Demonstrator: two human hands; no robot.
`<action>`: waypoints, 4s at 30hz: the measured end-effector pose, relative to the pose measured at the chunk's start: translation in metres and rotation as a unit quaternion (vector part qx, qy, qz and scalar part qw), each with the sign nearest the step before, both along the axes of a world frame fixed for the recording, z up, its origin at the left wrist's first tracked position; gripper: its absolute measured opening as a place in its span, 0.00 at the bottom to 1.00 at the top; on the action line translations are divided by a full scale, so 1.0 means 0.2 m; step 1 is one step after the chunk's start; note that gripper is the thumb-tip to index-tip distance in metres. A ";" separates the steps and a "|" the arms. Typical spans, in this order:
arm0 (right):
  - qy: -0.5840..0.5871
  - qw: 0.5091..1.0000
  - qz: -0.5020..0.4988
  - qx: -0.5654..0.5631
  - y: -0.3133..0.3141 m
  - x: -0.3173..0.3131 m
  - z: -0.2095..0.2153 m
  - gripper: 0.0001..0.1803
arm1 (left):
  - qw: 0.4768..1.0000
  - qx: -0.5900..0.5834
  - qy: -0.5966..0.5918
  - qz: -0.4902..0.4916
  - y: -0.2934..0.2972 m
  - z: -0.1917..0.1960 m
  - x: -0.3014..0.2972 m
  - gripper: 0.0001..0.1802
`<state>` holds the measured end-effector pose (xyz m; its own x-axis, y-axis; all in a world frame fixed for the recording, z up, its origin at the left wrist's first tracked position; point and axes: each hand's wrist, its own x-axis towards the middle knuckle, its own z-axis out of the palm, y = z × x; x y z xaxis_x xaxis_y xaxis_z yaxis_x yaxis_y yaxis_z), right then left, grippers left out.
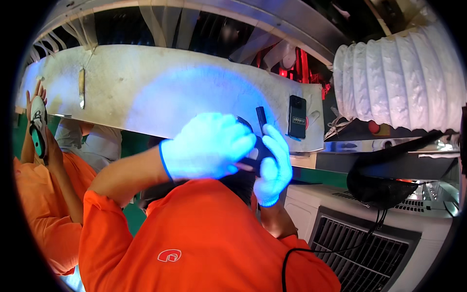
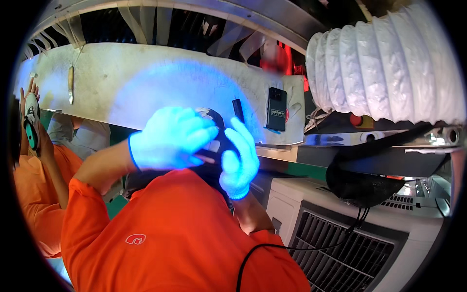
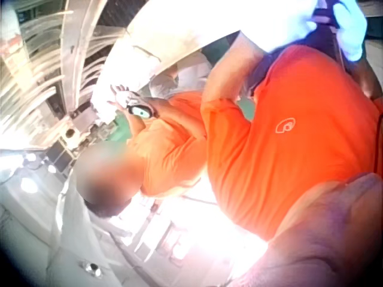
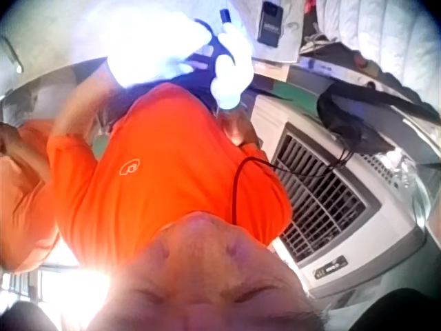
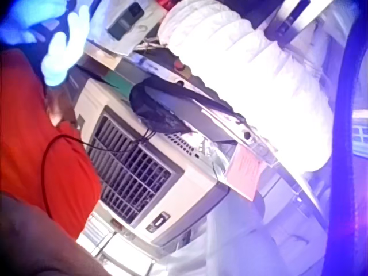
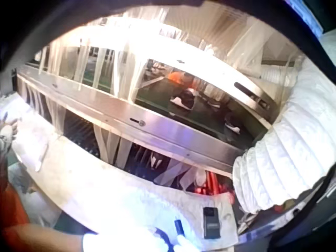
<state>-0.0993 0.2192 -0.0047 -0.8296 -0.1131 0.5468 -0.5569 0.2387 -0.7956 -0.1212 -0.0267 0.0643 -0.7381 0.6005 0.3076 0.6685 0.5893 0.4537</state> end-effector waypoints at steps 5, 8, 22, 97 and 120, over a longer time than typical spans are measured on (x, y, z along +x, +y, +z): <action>-0.024 0.997 0.065 0.036 0.03 -0.06 0.02 0.59 | 0.948 0.299 0.028 0.110 -0.16 -0.15 0.07 0.66; -0.074 0.995 0.032 0.061 -0.13 -0.05 -0.03 0.62 | 0.942 0.309 -0.020 0.127 0.01 -0.31 0.22 0.65; -0.013 0.997 -0.004 0.076 -0.14 0.00 -0.04 0.59 | 0.924 0.333 -0.027 0.185 0.09 -0.36 0.21 0.65; -0.339 0.660 0.386 -0.548 -0.60 -0.55 0.02 0.22 | 0.956 0.026 -0.032 0.289 -0.13 -0.08 0.30 0.53; -0.368 0.668 0.345 -0.548 -0.68 -0.51 -0.18 0.21 | 0.931 0.239 -0.143 0.236 -0.35 -0.36 0.47 0.68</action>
<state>-0.2011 0.0825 -0.0410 -0.8764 -0.4733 0.0888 0.4034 -0.8223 -0.4014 -0.0268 -0.0971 -0.0072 -0.9776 0.0333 0.2077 0.1986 0.4717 0.8591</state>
